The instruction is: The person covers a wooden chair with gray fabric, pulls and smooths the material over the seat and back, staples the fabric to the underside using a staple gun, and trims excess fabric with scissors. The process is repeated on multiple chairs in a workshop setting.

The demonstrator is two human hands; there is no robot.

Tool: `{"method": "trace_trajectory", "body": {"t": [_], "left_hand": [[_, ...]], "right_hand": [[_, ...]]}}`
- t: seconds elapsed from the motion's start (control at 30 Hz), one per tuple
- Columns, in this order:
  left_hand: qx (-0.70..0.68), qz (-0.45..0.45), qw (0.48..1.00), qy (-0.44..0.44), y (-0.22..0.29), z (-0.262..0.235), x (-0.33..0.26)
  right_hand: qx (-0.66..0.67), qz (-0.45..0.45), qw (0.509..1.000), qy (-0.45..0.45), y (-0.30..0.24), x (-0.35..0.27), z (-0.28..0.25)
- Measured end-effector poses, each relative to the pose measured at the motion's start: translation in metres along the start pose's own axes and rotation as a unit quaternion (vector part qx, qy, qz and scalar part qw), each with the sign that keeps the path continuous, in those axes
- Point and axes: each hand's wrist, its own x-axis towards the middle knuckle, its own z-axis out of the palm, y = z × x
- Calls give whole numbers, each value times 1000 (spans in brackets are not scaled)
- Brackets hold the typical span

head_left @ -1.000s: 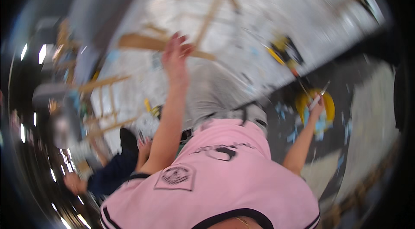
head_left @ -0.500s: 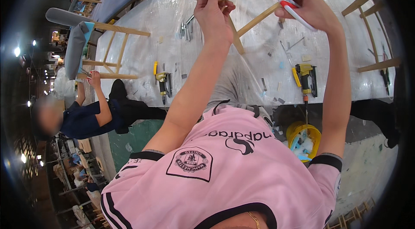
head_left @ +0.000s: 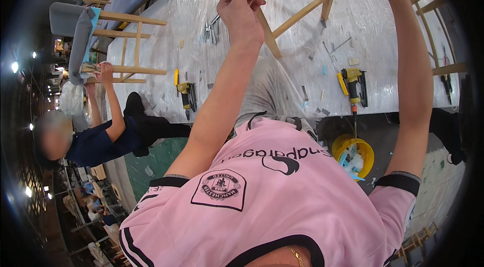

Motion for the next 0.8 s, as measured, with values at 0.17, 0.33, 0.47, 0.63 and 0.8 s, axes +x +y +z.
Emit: {"method": "trace_trajectory", "body": {"t": [0.17,0.33,0.47,0.63,0.8], "left_hand": [[-9,-6,1000,-2,-1,-2,3],[-34,-16,998,-45,-3,18,2],[-14,5,1000,21,0,-12,2],[-16,-19,1000,-13,-1,5,1],[-26,-25,999,-22,0,0,2]], "right_hand": [[-13,47,998,-25,-11,11,-12],[-7,91,995,-39,-23,-20,-33],[-10,48,994,-102,-30,22,-25],[-6,64,993,-98,-26,11,-35],[-105,29,993,-53,-25,28,-37]]}}
